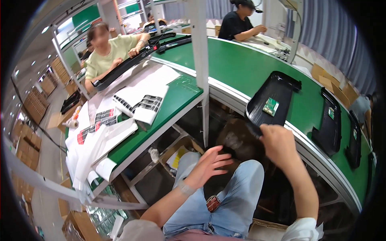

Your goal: Applying warning and informational stickers to black plastic components on a factory assembly line.

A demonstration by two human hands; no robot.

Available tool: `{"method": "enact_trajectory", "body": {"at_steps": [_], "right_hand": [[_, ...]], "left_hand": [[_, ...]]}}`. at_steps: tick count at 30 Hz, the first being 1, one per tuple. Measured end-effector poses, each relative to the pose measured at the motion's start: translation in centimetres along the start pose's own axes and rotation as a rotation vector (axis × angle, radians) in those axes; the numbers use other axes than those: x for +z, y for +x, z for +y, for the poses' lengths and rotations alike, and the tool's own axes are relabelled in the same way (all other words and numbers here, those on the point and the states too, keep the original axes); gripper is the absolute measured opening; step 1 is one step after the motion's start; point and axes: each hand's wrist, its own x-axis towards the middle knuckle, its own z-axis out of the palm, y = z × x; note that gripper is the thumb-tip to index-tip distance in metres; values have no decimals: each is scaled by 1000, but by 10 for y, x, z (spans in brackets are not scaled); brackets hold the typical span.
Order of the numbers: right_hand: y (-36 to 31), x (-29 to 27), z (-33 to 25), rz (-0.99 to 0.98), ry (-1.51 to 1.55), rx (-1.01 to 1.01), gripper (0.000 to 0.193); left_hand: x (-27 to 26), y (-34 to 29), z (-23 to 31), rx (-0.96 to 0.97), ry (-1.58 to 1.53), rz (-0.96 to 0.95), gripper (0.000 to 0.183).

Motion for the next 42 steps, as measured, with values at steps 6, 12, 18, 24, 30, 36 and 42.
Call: {"method": "enact_trajectory", "body": {"at_steps": [6, 12, 18, 24, 30, 36, 42], "right_hand": [[-11, -20, -124, -92, -69, -89, 27], [-27, -73, -140, 87, 297, -192, 44], [-2, -88, -153, 76, 432, -248, 41], [78, 1, -199, -78, 548, -615, 32], [166, 80, -316, -28, 644, -742, 53], [238, 123, -433, 296, 629, -817, 66], [266, 126, -427, 273, 862, -573, 33]], "left_hand": [[46, 27, 7, 275, -13, 262, 64], [-38, -49, 13, 498, 44, 483, 77], [-139, -202, 4, 299, 0, 434, 86], [-175, -248, -45, 142, 297, 553, 64], [-110, -267, 15, 535, 1654, 808, 21], [-88, -309, 145, 826, 2216, 1637, 58], [-116, -327, 174, 83, 1998, 1730, 63]]}}
